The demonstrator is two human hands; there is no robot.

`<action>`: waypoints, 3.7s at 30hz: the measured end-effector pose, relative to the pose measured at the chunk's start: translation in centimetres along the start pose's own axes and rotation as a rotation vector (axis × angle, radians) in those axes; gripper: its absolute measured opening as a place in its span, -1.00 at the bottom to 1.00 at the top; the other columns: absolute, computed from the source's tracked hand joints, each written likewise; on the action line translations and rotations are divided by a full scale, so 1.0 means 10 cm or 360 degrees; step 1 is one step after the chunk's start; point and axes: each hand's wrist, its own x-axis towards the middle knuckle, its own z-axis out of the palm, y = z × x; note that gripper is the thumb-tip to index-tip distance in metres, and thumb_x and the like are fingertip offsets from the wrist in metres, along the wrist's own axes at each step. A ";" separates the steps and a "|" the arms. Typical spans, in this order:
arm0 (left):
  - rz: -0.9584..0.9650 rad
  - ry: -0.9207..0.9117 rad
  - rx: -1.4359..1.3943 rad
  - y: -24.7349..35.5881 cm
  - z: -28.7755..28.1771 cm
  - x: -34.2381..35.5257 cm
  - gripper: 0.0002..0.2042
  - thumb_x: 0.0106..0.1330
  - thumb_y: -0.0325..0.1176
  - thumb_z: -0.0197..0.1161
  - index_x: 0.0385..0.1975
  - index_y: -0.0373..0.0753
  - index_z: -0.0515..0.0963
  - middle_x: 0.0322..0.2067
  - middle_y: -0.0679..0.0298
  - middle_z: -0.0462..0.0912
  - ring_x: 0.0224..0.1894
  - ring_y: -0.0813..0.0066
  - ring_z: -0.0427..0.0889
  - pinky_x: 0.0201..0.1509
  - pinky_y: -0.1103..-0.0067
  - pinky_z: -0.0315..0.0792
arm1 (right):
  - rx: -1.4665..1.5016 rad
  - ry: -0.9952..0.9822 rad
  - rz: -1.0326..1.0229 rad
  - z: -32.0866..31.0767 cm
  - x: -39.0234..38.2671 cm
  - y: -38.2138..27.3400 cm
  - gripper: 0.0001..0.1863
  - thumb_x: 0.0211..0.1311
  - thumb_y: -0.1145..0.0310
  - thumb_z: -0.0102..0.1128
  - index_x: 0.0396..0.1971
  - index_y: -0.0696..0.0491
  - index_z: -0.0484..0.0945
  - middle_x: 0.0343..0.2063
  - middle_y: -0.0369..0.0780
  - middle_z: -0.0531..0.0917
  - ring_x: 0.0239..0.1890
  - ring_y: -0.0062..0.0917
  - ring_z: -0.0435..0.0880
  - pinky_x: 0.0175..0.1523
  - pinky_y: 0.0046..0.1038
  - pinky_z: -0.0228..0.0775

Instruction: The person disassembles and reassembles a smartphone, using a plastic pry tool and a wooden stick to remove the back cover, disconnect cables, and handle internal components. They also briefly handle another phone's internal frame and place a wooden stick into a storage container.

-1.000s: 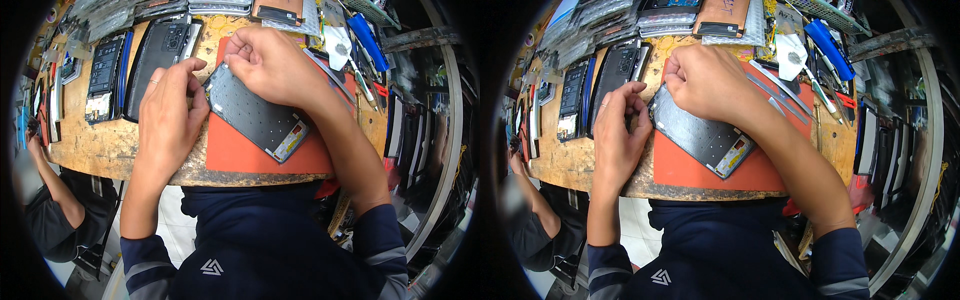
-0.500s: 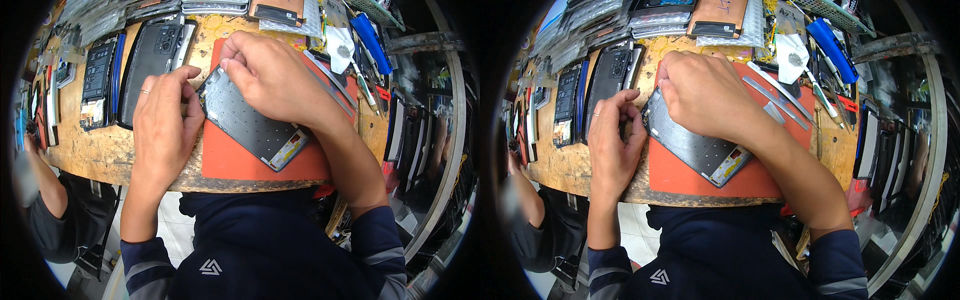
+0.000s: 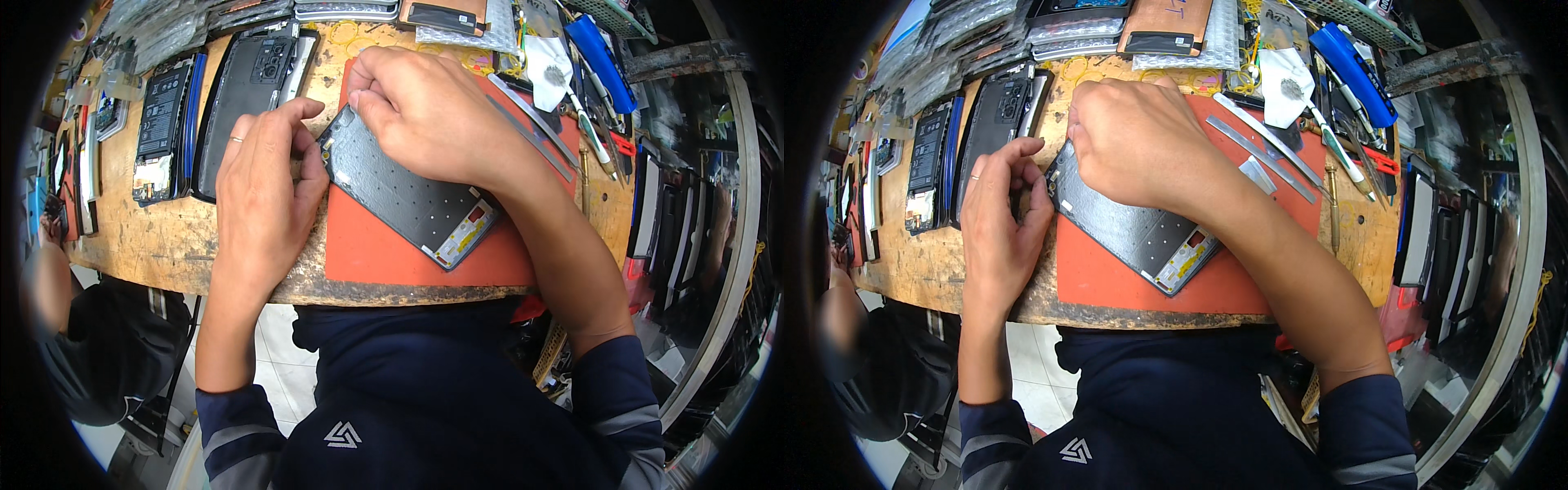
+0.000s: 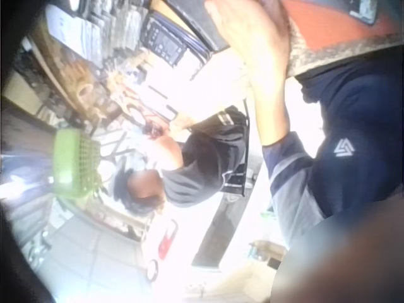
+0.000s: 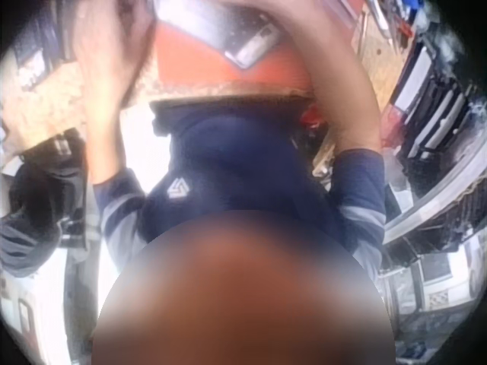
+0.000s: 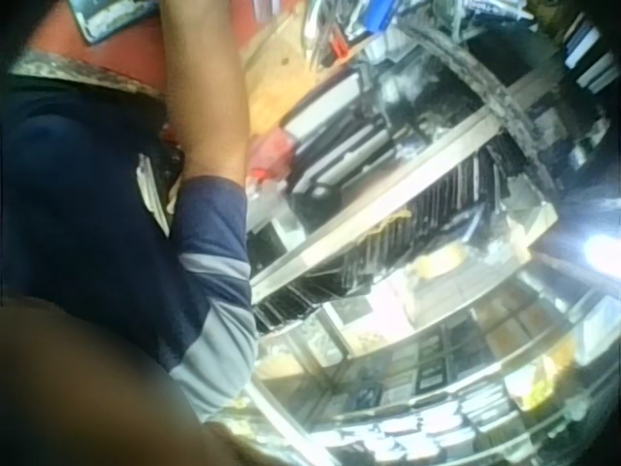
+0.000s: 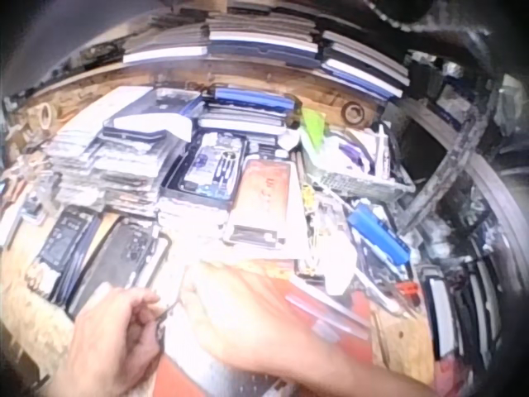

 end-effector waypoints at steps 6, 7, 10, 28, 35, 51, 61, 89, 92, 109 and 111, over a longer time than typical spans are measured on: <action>0.0011 0.0005 0.0005 0.00 0.00 0.01 -0.51 0.11 -0.73 0.41 0.10 -0.29 0.60 -0.34 0.19 0.60 -0.26 0.19 0.59 -0.14 0.34 0.52 | -0.0071 -0.0034 -0.0091 0.00 -0.02 0.01 -0.79 0.44 0.39 0.10 -0.16 0.20 0.64 -0.27 0.07 0.74 -0.11 0.08 0.73 0.07 0.00 0.49; 0.0016 0.0006 0.0007 0.00 0.00 0.01 -0.51 0.11 -0.73 0.41 0.10 -0.29 0.60 -0.34 0.19 0.60 -0.26 0.19 0.59 -0.14 0.34 0.52 | -0.0079 -0.0040 -0.0094 0.01 -0.02 0.02 -0.79 0.45 0.39 0.10 -0.15 0.19 0.64 -0.28 0.07 0.74 -0.11 0.08 0.72 0.07 0.00 0.48; 0.0010 0.0002 0.0010 0.00 0.00 0.00 -0.51 0.11 -0.73 0.41 0.09 -0.29 0.60 -0.33 0.19 0.60 -0.25 0.18 0.60 -0.14 0.34 0.53 | -0.0100 -0.0048 -0.0121 0.02 -0.03 0.05 -0.81 0.46 0.39 0.10 -0.14 0.18 0.62 -0.29 0.05 0.73 -0.12 0.07 0.71 0.07 0.01 0.45; 0.0102 -0.0027 0.0091 -0.03 0.00 0.02 -0.61 0.16 -0.70 0.40 0.02 -0.31 0.65 -0.31 0.13 0.62 -0.23 0.09 0.60 -0.11 0.29 0.52 | -0.0020 -0.0069 -0.0146 -0.01 -0.06 0.04 -0.78 0.41 0.39 0.11 -0.13 0.18 0.65 -0.17 0.02 0.78 -0.01 -0.02 0.76 0.15 0.07 0.34; 0.0129 -0.0057 0.0109 -0.01 -0.02 0.02 -0.67 0.18 -0.68 0.40 -0.04 -0.31 0.68 -0.26 0.12 0.62 -0.18 0.07 0.60 -0.06 0.26 0.52 | 0.0039 -0.0078 -0.0152 -0.02 -0.09 0.05 -0.76 0.52 0.36 0.04 -0.11 0.19 0.64 -0.13 0.03 0.77 0.04 -0.03 0.73 0.20 0.07 0.30; 0.0160 -0.0016 0.0105 -0.03 0.00 0.02 -0.69 0.18 -0.67 0.41 -0.06 -0.30 0.68 -0.26 0.13 0.61 -0.18 0.06 0.60 -0.07 0.26 0.51 | 0.0037 -0.0171 -0.0174 -0.04 -0.13 0.11 -0.82 0.61 0.30 0.08 -0.03 0.08 0.54 -0.14 -0.11 0.67 0.05 -0.17 0.62 0.28 -0.15 0.24; 0.0122 -0.0058 0.0056 -0.02 -0.04 0.02 -0.69 0.19 -0.72 0.36 -0.06 -0.34 0.66 -0.24 0.08 0.65 -0.16 0.03 0.61 -0.05 0.28 0.51 | 0.0063 -0.0216 -0.0159 -0.10 -0.15 0.10 -0.85 0.55 0.32 0.17 -0.06 0.07 0.54 -0.22 -0.18 0.60 -0.06 -0.32 0.61 0.20 -0.20 0.26; 0.0087 -0.0240 0.0044 -0.03 -0.08 0.00 -0.62 0.07 -0.58 0.43 -0.04 -0.30 0.69 -0.22 0.20 0.59 -0.21 0.22 0.57 -0.15 0.35 0.47 | 0.0194 -0.0361 -0.0049 -0.21 -0.13 -0.03 -0.78 0.19 0.42 0.44 -0.19 -0.03 0.60 -0.24 -0.26 0.48 -0.09 -0.32 0.49 0.05 -0.22 0.10; 0.0069 -0.0224 -0.0011 -0.04 -0.08 0.01 -0.60 0.03 -0.59 0.45 -0.05 -0.30 0.68 -0.21 0.19 0.61 -0.21 0.19 0.57 -0.14 0.34 0.47 | 0.0240 -0.0292 -0.0031 -0.20 -0.13 -0.02 -0.77 0.15 0.38 0.49 -0.21 -0.02 0.66 -0.29 -0.31 0.52 -0.13 -0.38 0.49 0.08 -0.28 0.11; -0.0061 -0.0145 -0.0131 0.01 -0.09 0.04 -0.79 0.22 -0.62 0.43 -0.19 -0.29 0.61 -0.28 0.13 0.65 -0.22 0.07 0.57 -0.06 0.24 0.43 | 0.0888 0.0132 0.0320 -0.65 -0.20 -0.10 -0.74 0.50 0.50 0.27 0.10 0.24 0.65 -0.21 -0.32 0.68 -0.15 -0.69 0.57 0.03 -0.57 0.44; -0.0031 -0.0115 -0.0101 0.02 -0.08 0.03 -0.82 0.25 -0.63 0.40 -0.20 -0.31 0.60 -0.30 0.10 0.65 -0.23 0.04 0.58 -0.05 0.24 0.44 | 0.0514 0.0173 0.0238 -0.85 -0.39 -0.14 -0.76 0.48 0.50 0.28 0.06 0.25 0.67 -0.26 -0.33 0.69 -0.18 -0.69 0.57 0.00 -0.56 0.44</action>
